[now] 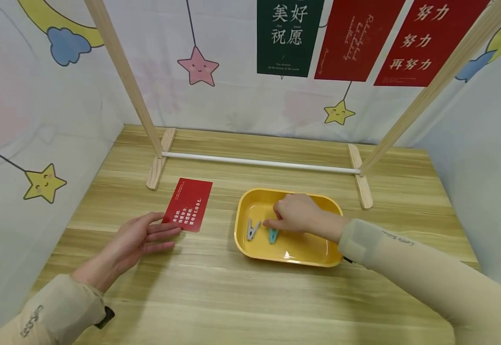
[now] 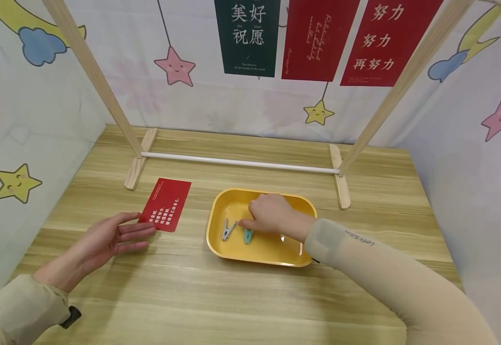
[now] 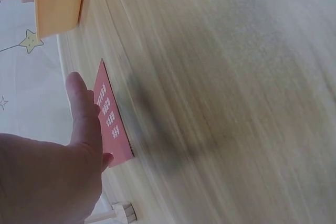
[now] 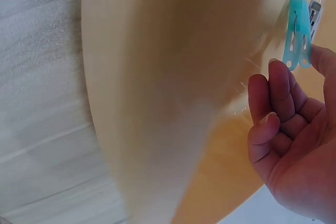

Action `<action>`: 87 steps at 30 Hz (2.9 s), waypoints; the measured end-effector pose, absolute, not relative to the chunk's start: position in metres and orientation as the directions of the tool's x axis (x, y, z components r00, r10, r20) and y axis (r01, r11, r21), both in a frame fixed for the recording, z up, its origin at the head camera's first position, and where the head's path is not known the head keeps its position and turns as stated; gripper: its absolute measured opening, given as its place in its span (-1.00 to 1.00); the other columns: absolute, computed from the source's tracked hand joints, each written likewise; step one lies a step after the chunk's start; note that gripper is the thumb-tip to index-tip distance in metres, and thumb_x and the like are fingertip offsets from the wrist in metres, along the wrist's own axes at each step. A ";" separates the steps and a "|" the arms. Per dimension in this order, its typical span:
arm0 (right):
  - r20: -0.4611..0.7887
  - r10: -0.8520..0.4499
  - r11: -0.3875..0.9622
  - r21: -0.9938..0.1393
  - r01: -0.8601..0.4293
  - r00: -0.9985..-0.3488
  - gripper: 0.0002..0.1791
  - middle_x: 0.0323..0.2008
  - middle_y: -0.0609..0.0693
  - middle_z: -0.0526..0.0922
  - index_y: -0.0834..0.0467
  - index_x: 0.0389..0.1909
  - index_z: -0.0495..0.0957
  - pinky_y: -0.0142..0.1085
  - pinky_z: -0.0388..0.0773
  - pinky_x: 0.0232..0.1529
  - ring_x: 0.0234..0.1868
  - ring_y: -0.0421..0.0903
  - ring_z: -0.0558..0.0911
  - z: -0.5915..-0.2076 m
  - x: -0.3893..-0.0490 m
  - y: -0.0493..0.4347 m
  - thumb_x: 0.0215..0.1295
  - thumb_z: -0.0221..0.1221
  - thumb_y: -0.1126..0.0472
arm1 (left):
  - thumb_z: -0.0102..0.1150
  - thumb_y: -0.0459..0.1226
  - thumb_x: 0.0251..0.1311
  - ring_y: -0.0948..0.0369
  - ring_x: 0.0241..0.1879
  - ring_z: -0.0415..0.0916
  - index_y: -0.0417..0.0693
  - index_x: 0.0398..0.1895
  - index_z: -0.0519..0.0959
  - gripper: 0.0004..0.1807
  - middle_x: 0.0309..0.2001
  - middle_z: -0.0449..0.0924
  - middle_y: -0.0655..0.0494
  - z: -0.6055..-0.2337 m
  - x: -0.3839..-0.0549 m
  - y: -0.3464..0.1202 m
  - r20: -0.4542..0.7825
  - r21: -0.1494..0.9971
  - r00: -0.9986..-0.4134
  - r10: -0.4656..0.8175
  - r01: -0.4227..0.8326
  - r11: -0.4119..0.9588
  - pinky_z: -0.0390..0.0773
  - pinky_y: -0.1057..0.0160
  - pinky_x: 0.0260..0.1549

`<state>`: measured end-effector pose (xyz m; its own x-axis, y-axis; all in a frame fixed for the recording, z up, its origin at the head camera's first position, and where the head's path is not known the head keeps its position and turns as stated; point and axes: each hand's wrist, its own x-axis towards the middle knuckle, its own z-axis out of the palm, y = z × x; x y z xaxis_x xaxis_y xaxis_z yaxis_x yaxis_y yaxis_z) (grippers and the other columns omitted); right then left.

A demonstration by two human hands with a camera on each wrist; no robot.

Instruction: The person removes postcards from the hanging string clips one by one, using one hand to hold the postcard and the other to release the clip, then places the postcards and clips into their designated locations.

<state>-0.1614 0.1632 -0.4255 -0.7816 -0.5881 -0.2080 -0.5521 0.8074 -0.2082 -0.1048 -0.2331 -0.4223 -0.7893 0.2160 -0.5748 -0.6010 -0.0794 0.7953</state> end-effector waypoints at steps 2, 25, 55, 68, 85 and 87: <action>-0.213 -0.585 0.810 -0.206 -0.550 -0.782 -0.44 -0.74 -0.21 0.41 -0.04 -0.66 0.47 -0.31 0.27 -0.63 -0.68 -0.20 0.42 -0.425 -0.162 0.163 0.45 0.28 -0.27 | -0.13 -0.09 0.72 0.19 0.02 0.79 -0.39 0.66 -0.12 -0.23 0.10 0.78 -0.05 -0.423 -0.105 -0.233 -0.575 0.794 -0.788 0.218 -0.603 -0.084 0.75 0.06 0.06; -0.167 -0.651 0.756 -0.230 -0.613 -0.741 -0.53 -0.61 -0.22 0.41 -0.01 -0.54 0.48 -0.36 0.25 -0.57 -0.57 -0.25 0.40 -0.415 -0.157 0.164 0.42 0.34 -0.21 | -0.14 -0.07 0.72 0.19 0.06 0.78 -0.38 0.67 -0.11 -0.23 0.13 0.77 -0.03 -0.424 -0.107 -0.234 -0.575 0.788 -0.781 0.243 -0.609 -0.090 0.74 0.06 0.08; 0.005 -0.636 0.757 -0.190 -0.625 -0.772 -0.66 -0.36 -0.08 0.72 0.03 -0.28 0.69 -0.22 0.56 -0.41 -0.45 -0.19 0.56 -0.311 -0.157 0.181 0.41 0.37 -0.18 | -0.12 -0.01 0.70 0.07 0.26 0.67 -0.20 0.72 -0.03 -0.24 0.50 0.39 -0.33 -0.356 -0.145 -0.182 -0.413 0.910 -0.859 0.303 -0.396 0.121 0.70 0.11 0.14; 0.064 -0.608 0.784 -0.110 -0.611 -0.791 -0.62 -0.31 -0.08 0.72 0.03 -0.22 0.71 -0.18 0.60 -0.33 -0.36 -0.11 0.62 -0.247 -0.162 0.174 0.40 0.38 -0.22 | -0.05 -0.04 0.68 -0.10 0.42 0.51 -0.14 0.66 0.16 -0.34 0.48 0.47 -0.15 -0.309 -0.185 -0.136 -0.336 0.942 -0.874 0.350 -0.318 0.110 0.66 0.03 0.20; 0.216 -0.529 0.794 -0.215 -0.568 -0.821 -0.46 0.07 0.05 0.76 0.08 0.32 0.61 -0.03 0.75 -0.03 0.01 0.01 0.72 -0.189 -0.166 0.183 0.44 0.37 -0.07 | 0.11 -0.02 0.61 -0.02 0.32 0.60 0.02 0.65 0.26 -0.34 0.47 0.47 -0.03 -0.278 -0.233 -0.092 -0.165 0.979 -0.925 0.342 -0.111 0.173 0.66 0.01 0.23; 0.247 -0.513 0.798 -0.216 -0.563 -0.822 -0.41 0.13 0.07 0.75 0.07 0.41 0.56 -0.01 0.75 -0.02 0.04 0.02 0.72 -0.181 -0.166 0.183 0.46 0.35 -0.08 | 0.14 -0.02 0.60 0.01 0.29 0.63 0.04 0.64 0.28 -0.34 0.46 0.48 -0.01 -0.278 -0.237 -0.089 -0.154 0.979 -0.933 0.325 -0.099 0.180 0.68 0.02 0.20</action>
<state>-0.1664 0.1830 -0.1809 -0.8220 -0.5132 0.2468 -0.5629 0.7978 -0.2159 -0.2368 -0.0887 -0.2776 -0.9332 0.3246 -0.1541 -0.0988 0.1803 0.9786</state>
